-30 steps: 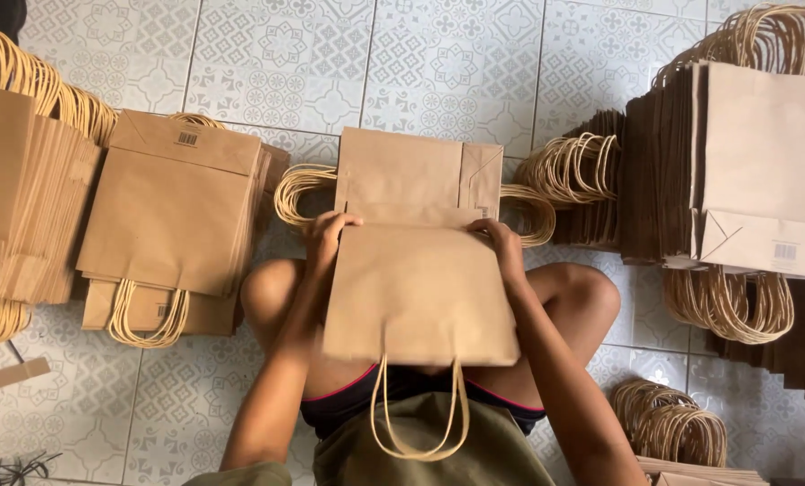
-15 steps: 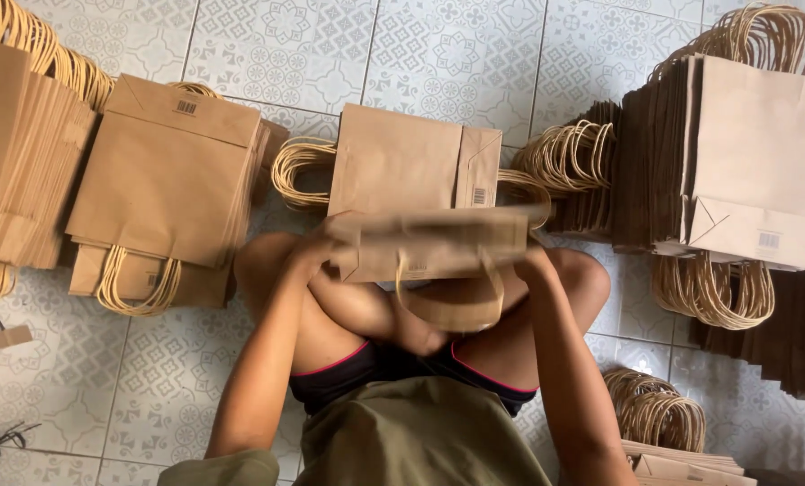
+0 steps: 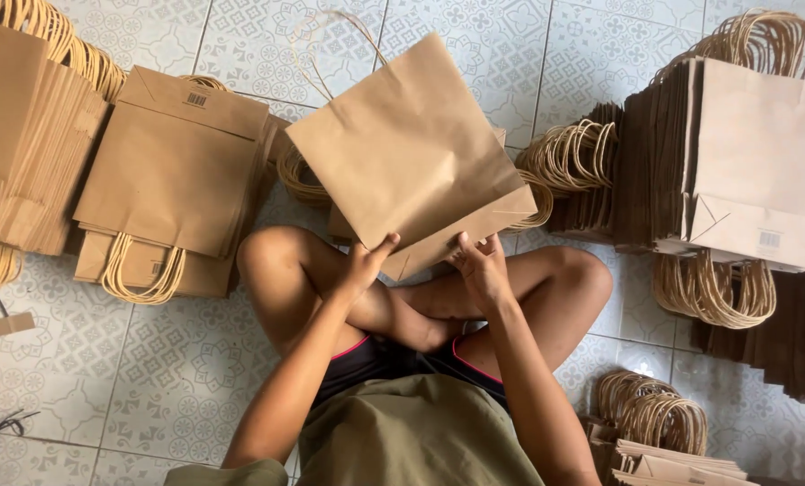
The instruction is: The person sits on the floor and repeatedly picks up flat brown paper bags, opens them, and inserts the twisted paper handles into the bag's interior. The person then folds the bag closed and places it on a growing stack to the left.
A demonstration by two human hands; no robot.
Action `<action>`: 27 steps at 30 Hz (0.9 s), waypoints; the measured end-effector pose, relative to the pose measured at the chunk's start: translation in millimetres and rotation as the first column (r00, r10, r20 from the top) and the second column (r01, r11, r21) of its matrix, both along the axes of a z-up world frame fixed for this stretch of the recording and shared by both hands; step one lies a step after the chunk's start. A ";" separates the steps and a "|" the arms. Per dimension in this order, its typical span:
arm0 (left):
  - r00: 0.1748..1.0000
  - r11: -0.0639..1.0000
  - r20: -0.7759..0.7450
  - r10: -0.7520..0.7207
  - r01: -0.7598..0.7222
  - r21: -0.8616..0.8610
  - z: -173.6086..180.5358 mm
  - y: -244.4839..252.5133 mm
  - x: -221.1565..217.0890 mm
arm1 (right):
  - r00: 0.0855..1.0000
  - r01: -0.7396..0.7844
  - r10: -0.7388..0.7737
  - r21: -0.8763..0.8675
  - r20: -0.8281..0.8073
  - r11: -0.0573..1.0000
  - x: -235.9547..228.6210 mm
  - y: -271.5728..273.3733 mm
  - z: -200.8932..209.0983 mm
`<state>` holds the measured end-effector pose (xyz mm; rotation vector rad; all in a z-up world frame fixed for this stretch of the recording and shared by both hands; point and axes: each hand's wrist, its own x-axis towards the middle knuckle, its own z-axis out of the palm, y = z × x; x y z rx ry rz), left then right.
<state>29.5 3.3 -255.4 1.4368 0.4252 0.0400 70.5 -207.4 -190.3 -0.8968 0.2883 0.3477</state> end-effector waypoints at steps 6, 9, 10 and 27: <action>0.974 0.555 -0.017 0.228 -0.144 -0.820 28.5 70.6 9.1 | 0.998 -0.010 0.015 -0.077 0.061 0.997 -1.7 -35.6 2.6; 0.938 0.552 0.244 0.245 0.072 -0.831 133.5 87.7 23.7 | 0.997 -0.078 0.071 -0.229 -0.038 0.970 3.0 -61.5 26.0; 0.938 0.552 0.246 0.244 0.074 -0.830 116.8 108.1 23.2 | 0.997 -0.077 0.070 -0.228 -0.036 0.971 3.9 -68.7 30.3; 0.985 0.948 0.126 0.115 -0.071 -0.310 60.3 192.9 51.7 | 0.953 0.167 0.050 -0.656 0.298 0.736 63.3 -87.1 52.6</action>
